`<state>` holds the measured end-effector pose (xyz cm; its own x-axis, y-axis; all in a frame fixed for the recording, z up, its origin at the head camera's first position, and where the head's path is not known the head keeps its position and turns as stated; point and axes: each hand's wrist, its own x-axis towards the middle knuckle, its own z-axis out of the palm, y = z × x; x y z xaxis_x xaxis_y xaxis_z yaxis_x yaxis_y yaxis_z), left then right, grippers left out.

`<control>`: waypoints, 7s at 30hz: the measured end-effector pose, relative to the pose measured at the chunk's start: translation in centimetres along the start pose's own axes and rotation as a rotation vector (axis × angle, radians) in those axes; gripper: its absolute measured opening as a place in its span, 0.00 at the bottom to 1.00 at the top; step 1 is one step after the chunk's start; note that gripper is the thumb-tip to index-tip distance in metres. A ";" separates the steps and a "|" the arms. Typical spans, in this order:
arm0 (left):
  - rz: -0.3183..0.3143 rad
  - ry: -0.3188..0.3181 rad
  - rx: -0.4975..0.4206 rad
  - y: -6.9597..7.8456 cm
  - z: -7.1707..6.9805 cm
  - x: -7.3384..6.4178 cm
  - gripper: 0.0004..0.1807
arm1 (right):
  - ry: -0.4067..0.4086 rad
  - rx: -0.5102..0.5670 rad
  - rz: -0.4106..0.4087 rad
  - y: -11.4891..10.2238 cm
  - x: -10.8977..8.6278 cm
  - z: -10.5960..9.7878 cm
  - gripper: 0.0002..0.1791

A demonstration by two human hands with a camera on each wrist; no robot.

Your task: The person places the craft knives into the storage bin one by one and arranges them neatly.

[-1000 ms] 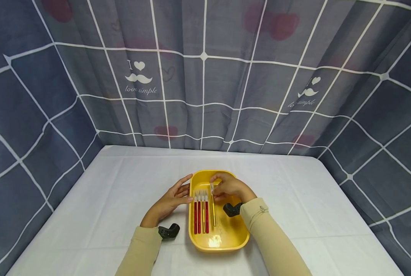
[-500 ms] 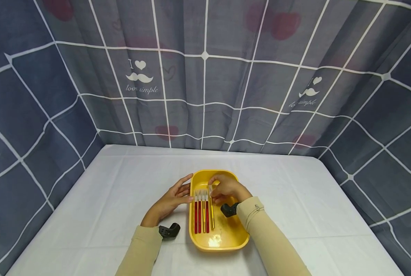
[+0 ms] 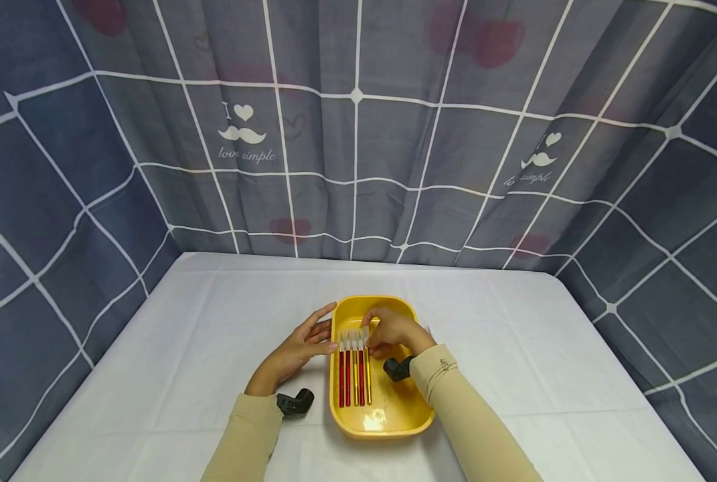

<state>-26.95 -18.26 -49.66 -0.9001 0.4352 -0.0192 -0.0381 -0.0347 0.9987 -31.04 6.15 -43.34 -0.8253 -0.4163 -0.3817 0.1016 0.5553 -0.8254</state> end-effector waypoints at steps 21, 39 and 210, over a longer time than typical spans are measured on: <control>0.001 -0.004 0.001 0.1 0.0 -0.1 0.50 | -0.018 -0.004 0.014 0.2 0.0 0.0 0.18; 0.000 0.005 0.004 0.2 0.1 -0.1 0.51 | -0.127 0.114 -0.174 -0.2 -2.1 -2.8 0.20; 0.013 0.015 -0.022 -0.3 0.3 0.0 0.52 | 0.362 0.327 -0.265 9.9 -6.0 -8.6 0.36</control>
<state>-26.82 -18.02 -49.93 -0.9072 0.4207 -0.0076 -0.0361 -0.0597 0.9976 -29.82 20.35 -45.68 -0.9785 -0.2050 -0.0232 -0.0162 0.1883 -0.9820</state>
